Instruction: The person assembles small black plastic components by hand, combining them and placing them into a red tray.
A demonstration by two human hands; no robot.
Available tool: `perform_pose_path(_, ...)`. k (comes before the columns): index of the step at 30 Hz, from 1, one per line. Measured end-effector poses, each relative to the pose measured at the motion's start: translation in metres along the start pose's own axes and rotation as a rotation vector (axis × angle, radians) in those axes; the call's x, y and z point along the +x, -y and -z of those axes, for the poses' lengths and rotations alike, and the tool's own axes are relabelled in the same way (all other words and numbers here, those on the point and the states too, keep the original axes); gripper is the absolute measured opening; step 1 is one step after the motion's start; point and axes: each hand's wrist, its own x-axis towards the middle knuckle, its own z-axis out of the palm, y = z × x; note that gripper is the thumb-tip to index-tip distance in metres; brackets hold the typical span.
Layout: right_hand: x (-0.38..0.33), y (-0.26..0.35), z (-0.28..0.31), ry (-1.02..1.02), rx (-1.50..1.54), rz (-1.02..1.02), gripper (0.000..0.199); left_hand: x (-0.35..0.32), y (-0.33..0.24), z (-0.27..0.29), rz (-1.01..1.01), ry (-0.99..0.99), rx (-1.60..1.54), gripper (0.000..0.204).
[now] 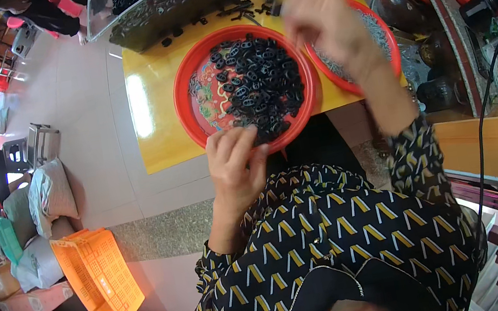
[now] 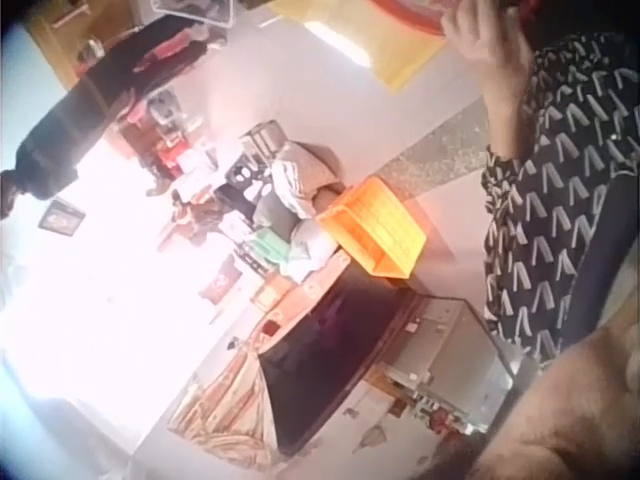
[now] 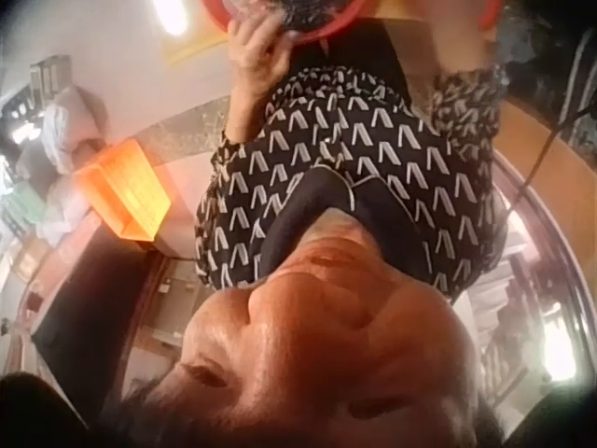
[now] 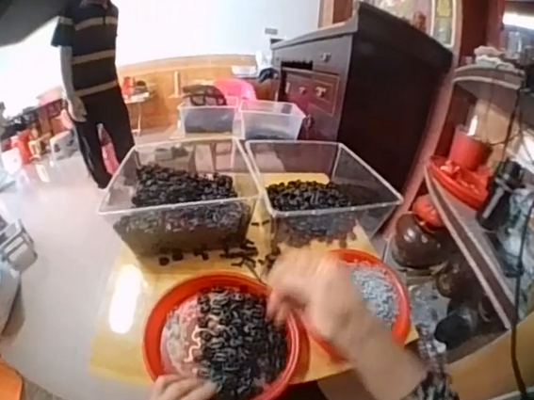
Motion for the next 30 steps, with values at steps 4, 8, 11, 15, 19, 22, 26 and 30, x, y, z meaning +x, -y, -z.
perform_pose_path(4, 0.059, 0.038, 0.055, -0.282, 0.289, 0.099, 0.019, -0.007, 0.007, -0.004, -0.079, 0.138, 0.089, 0.031)
perform_pose_path(8, 0.043, -0.003, 0.052, 0.116, 0.233, 0.257, 0.016, -0.016, 0.013, -0.016, -0.083, 0.075, 0.136, 0.03)
perform_pose_path(11, 0.0, -0.011, 0.022, -0.26, -0.364, 0.1, 0.015, -0.018, 0.008, -0.02, -0.074, 0.045, 0.162, 0.029)
perform_pose_path(15, -0.022, -0.032, 0.036, -0.244, -0.81, 0.174, 0.015, -0.016, 0.007, -0.023, -0.061, 0.061, 0.132, 0.029)
perform_pose_path(19, -0.041, -0.03, 0.048, -0.328, -0.927, 0.137, 0.014, -0.007, 0.003, -0.018, -0.053, 0.093, 0.042, 0.03)
perform_pose_path(22, -0.054, -0.028, 0.045, -0.349, -0.911, 0.128, 0.012, 0.001, 0.023, -0.009, -0.012, -0.036, -0.03, 0.022)
perform_pose_path(26, -0.058, -0.026, 0.031, -0.295, -0.968, 0.157, 0.01, 0.038, 0.058, 0.01, -0.042, 0.02, 0.268, 0.016)
perform_pose_path(30, -0.055, -0.03, 0.009, -0.186, -0.944, 0.24, 0.011, 0.062, 0.072, 0.01, 0.043, 0.2, 0.561, 0.012)
